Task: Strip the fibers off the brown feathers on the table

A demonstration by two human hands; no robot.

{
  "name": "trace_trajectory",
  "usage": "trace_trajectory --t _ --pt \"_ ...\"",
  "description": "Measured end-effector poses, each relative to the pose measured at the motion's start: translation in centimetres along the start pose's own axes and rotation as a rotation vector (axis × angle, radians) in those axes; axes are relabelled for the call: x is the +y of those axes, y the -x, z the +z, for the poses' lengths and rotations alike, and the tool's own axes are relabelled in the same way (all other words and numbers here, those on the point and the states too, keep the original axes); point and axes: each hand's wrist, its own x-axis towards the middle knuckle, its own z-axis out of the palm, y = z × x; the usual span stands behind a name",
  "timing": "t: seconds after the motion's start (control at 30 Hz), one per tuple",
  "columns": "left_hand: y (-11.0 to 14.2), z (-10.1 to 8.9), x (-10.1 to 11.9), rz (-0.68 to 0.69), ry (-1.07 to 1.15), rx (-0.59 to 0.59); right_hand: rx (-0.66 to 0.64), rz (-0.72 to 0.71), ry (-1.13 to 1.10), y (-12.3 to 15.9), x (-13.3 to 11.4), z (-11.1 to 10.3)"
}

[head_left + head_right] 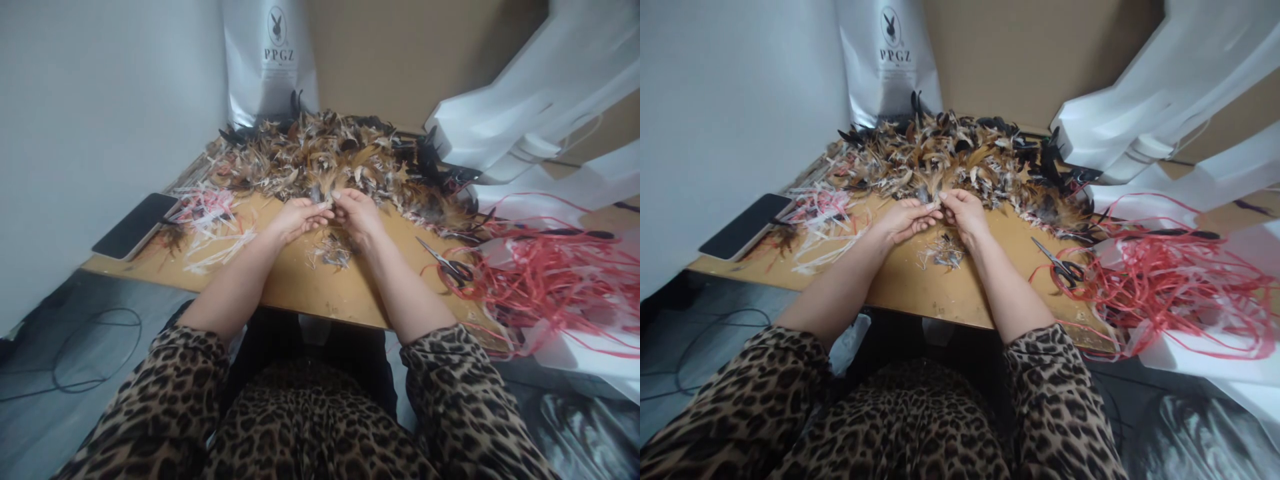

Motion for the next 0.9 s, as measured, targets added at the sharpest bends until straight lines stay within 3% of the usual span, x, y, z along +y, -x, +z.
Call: trace_trajectory --t 0.3,0.5,0.6,0.73,0.9 --pt "-0.1 0.0 -0.1 -0.007 0.003 -0.008 0.096 -0.071 0.114 0.3 0.4 0.7" --pt "-0.1 0.1 -0.2 0.008 0.001 -0.008 0.058 -0.121 0.081 0.3 0.7 1.0" --pt "-0.1 0.0 0.0 0.020 0.000 0.017 0.065 -0.115 0.153 0.1 0.2 0.2" --pt "-0.2 -0.3 0.1 0.050 0.017 0.049 0.126 -0.159 0.533 -0.1 -1.5 -2.4" --pt "-0.4 -0.5 0.2 0.042 0.027 0.085 0.002 -0.039 1.152 0.0 -3.2 -4.8"
